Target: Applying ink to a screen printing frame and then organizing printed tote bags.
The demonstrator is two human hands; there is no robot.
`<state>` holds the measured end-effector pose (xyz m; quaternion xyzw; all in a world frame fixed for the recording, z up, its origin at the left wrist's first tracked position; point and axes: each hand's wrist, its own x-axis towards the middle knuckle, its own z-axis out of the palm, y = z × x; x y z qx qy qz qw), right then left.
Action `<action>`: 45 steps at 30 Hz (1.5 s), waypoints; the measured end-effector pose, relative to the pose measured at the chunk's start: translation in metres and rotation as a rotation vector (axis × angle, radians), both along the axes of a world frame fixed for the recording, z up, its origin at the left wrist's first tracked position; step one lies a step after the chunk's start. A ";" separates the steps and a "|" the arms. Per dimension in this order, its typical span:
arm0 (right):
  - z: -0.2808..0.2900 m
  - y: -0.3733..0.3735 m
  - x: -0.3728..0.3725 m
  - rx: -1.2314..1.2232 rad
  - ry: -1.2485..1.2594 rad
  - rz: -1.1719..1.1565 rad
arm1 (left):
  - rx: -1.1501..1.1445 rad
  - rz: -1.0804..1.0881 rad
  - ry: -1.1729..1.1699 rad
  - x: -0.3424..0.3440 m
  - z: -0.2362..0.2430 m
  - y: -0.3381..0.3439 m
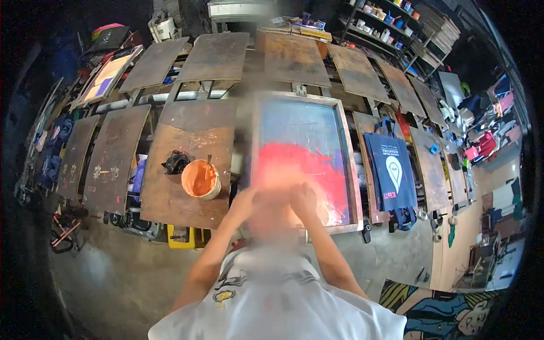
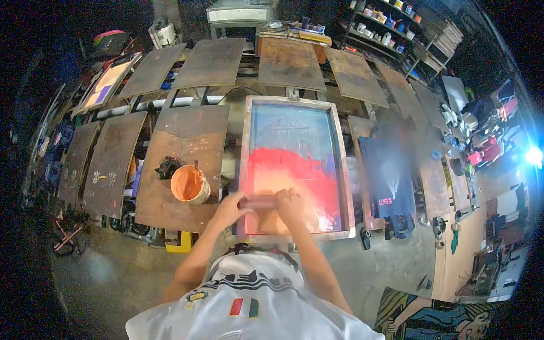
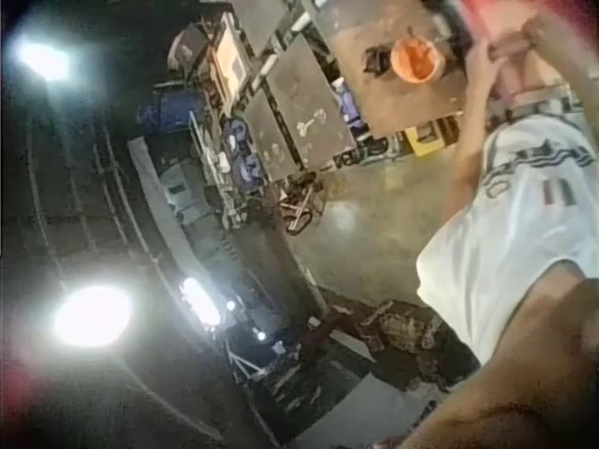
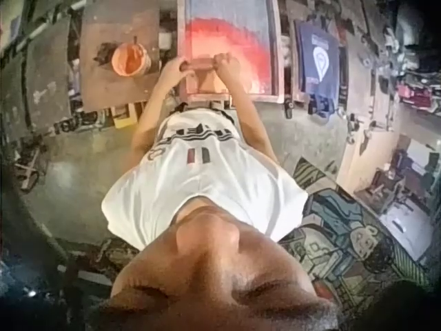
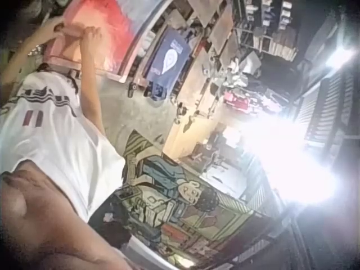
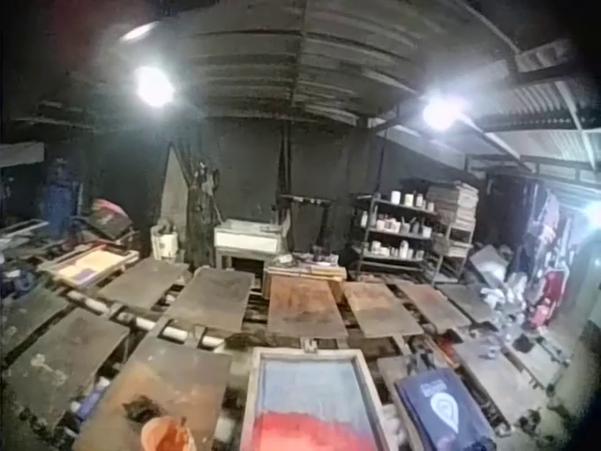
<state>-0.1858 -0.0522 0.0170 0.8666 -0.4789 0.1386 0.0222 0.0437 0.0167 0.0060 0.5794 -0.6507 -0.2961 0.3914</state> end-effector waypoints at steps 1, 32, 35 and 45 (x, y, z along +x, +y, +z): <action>-0.001 0.012 -0.004 -0.012 -0.043 0.056 | 0.056 -0.001 -0.013 -0.002 -0.013 0.017; 0.052 0.033 -0.080 0.020 -0.012 0.334 | 0.166 0.334 -0.485 -0.105 0.027 0.100; 0.049 0.040 -0.094 0.179 0.026 0.384 | 0.269 0.367 -0.374 -0.126 0.031 0.120; 0.030 0.035 -0.100 0.310 -0.009 0.361 | 0.355 0.403 -0.427 -0.151 0.054 0.107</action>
